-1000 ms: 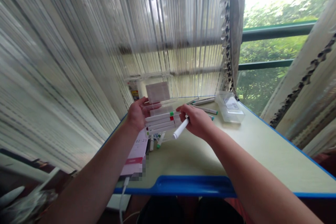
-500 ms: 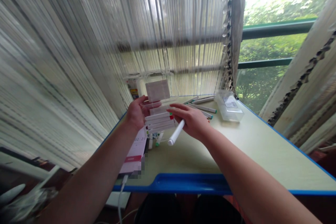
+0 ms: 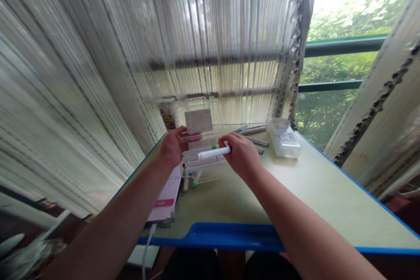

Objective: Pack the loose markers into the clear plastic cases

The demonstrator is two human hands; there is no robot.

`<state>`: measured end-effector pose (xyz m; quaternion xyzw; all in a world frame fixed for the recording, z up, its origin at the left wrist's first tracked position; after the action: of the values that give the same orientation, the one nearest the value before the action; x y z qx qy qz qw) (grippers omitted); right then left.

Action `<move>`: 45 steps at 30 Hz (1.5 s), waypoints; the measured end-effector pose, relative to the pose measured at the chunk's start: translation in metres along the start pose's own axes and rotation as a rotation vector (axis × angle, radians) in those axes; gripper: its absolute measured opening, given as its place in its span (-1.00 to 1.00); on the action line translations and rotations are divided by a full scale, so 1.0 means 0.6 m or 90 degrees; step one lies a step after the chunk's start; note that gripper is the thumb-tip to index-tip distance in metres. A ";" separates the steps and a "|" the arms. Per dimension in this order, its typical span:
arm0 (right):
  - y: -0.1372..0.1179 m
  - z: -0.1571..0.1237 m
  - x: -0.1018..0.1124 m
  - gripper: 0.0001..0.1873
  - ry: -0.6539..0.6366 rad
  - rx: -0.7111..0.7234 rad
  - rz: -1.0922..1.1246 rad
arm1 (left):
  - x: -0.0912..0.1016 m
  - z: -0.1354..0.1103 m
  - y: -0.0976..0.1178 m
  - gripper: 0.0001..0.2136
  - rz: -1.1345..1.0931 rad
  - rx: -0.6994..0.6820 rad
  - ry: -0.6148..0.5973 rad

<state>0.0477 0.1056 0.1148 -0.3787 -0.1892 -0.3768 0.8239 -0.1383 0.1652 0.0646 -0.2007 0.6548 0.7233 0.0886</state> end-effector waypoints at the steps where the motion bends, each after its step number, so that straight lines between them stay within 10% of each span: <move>1: 0.016 0.005 0.001 -0.89 -0.005 -0.057 -0.029 | 0.000 -0.001 0.000 -0.71 0.004 0.000 0.004; 6: 0.050 0.006 -0.023 -0.81 -0.125 -0.190 -0.136 | -0.003 -0.008 -0.008 -0.73 0.026 0.025 0.007; 22: -0.002 -0.011 -0.051 -0.78 -0.179 -0.033 -0.193 | -0.013 -0.011 -0.026 -0.71 0.033 0.060 -0.029; 45: -0.006 -0.005 -0.012 -0.75 -0.021 0.073 -0.064 | -0.015 -0.009 -0.007 -0.75 0.003 0.018 -0.031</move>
<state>0.0401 0.1053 0.1105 -0.3272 -0.2424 -0.4000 0.8211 -0.1274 0.1616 0.0642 -0.1801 0.6633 0.7186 0.1058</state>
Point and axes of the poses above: each hand's wrist, its own z-axis towards the middle knuckle, its own x-axis out of the back of the hand, y = z × x, the point moved 10 cm from there along z, towards the middle knuckle, and after that the axes turned 12 degrees about -x, right-handed, at the moved point
